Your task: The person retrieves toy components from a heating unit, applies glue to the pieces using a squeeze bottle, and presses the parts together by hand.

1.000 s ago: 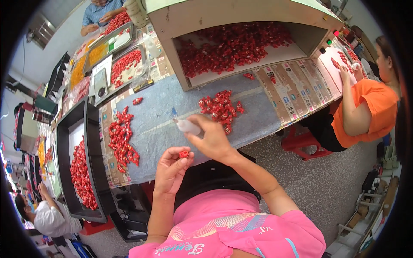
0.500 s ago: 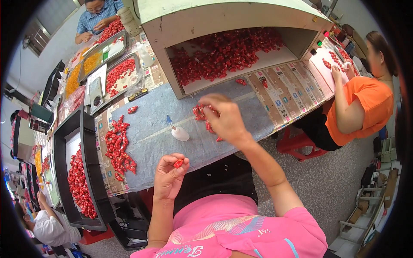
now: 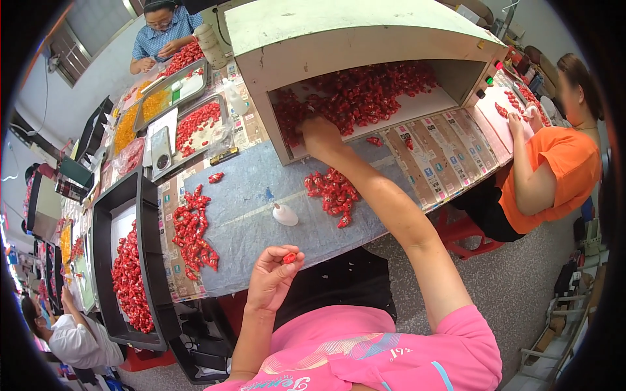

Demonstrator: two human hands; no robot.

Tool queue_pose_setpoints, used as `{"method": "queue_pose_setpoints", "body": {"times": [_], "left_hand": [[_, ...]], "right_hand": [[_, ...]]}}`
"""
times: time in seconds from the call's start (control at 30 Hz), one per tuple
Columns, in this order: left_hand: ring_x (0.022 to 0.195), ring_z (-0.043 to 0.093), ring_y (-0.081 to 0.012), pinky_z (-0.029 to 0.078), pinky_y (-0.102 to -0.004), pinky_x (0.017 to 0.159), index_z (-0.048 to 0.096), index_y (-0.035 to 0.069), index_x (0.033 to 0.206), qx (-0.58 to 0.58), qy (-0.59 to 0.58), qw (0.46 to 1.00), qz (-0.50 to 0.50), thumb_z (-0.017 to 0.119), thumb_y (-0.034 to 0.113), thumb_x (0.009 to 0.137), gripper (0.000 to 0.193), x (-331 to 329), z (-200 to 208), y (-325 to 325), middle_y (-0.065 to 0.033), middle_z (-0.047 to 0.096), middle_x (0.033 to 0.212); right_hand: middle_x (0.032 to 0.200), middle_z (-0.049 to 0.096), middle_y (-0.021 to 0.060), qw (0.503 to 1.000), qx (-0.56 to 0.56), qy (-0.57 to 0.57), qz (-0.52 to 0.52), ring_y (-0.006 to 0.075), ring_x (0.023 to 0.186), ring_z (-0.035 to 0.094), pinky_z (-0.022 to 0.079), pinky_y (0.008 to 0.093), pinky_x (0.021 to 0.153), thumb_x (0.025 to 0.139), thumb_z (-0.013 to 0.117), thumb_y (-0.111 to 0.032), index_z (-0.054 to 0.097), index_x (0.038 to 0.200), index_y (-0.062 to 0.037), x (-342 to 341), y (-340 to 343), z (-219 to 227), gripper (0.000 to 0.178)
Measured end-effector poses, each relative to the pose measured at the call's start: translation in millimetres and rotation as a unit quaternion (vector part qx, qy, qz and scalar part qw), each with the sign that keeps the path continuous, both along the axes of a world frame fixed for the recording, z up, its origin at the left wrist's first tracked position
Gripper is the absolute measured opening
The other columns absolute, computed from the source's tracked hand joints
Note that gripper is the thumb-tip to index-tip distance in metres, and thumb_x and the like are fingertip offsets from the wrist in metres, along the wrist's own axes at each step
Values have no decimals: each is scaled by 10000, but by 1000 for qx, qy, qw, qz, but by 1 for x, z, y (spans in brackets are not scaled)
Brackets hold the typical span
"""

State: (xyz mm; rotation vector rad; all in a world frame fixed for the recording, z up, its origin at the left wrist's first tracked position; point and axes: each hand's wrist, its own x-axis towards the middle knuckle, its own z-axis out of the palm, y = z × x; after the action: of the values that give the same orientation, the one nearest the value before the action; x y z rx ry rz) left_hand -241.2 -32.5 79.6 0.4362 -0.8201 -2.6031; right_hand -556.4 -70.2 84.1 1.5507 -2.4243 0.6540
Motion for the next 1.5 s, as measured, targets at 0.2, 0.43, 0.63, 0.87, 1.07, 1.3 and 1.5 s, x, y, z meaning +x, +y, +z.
{"method": "queue_pose_setpoints", "body": {"times": [0.2, 0.43, 0.63, 0.87, 1.07, 1.3, 1.5], "left_hand": [[1000, 625, -230, 526, -337, 882, 588, 42, 963, 3, -4, 1000, -5, 632, -117, 780, 247, -4, 3, 1, -126, 616, 1071], [963, 639, -226, 530, -333, 862, 585, 47, 990, 9, -18, 1000, -7, 649, -65, 796, 233, -2, 0, -1, -112, 628, 1049], [965, 637, -222, 532, -333, 856, 581, 40, 1009, 12, -10, 1000, -18, 649, -63, 798, 244, -10, 2, -1, -110, 627, 1058], [974, 630, -208, 521, -313, 864, 588, 32, 966, -23, -14, 1000, -5, 653, -99, 775, 241, -23, 7, 4, -103, 615, 1062], [945, 614, -155, 506, -282, 849, 592, 32, 943, -90, -18, 996, 7, 667, -78, 782, 208, -23, 8, 12, -90, 607, 1040], [943, 605, -146, 504, -275, 848, 600, 28, 927, -151, -16, 988, 17, 671, -86, 778, 201, -24, 6, 17, -89, 595, 1039], [942, 604, -148, 507, -279, 849, 607, 25, 923, -176, -27, 984, 22, 673, -81, 780, 190, -25, 4, 17, -91, 593, 1033]], "right_hand": [[855, 675, 160, 996, 68, 56, -5, 337, 844, 655, 546, 420, 704, 775, 529, -83, 684, 855, -58, 2, -6, 12, 176], [905, 660, 191, 986, -148, -76, 13, 329, 838, 649, 525, 382, 740, 781, 551, -73, 659, 879, 1, 3, 37, 23, 164], [841, 635, 36, 839, -165, -511, 93, 96, 764, 586, 474, 242, 695, 838, 647, -88, 642, 996, 6, 74, 117, 54, 184], [904, 646, 35, 691, -219, -683, 92, 83, 826, 610, 496, 221, 731, 829, 680, -42, 636, 960, 0, 155, 166, 33, 145], [897, 644, 33, 715, -249, -649, 70, 68, 773, 615, 496, 185, 661, 821, 685, -23, 637, 960, 10, 176, 176, 25, 151], [875, 633, 37, 740, -263, -615, 66, 70, 745, 615, 493, 181, 629, 805, 702, -20, 650, 926, 16, 179, 179, 22, 136], [868, 631, 35, 722, -260, -639, 54, 83, 751, 618, 501, 194, 641, 801, 702, -8, 652, 917, 18, 179, 179, 17, 128]]}}
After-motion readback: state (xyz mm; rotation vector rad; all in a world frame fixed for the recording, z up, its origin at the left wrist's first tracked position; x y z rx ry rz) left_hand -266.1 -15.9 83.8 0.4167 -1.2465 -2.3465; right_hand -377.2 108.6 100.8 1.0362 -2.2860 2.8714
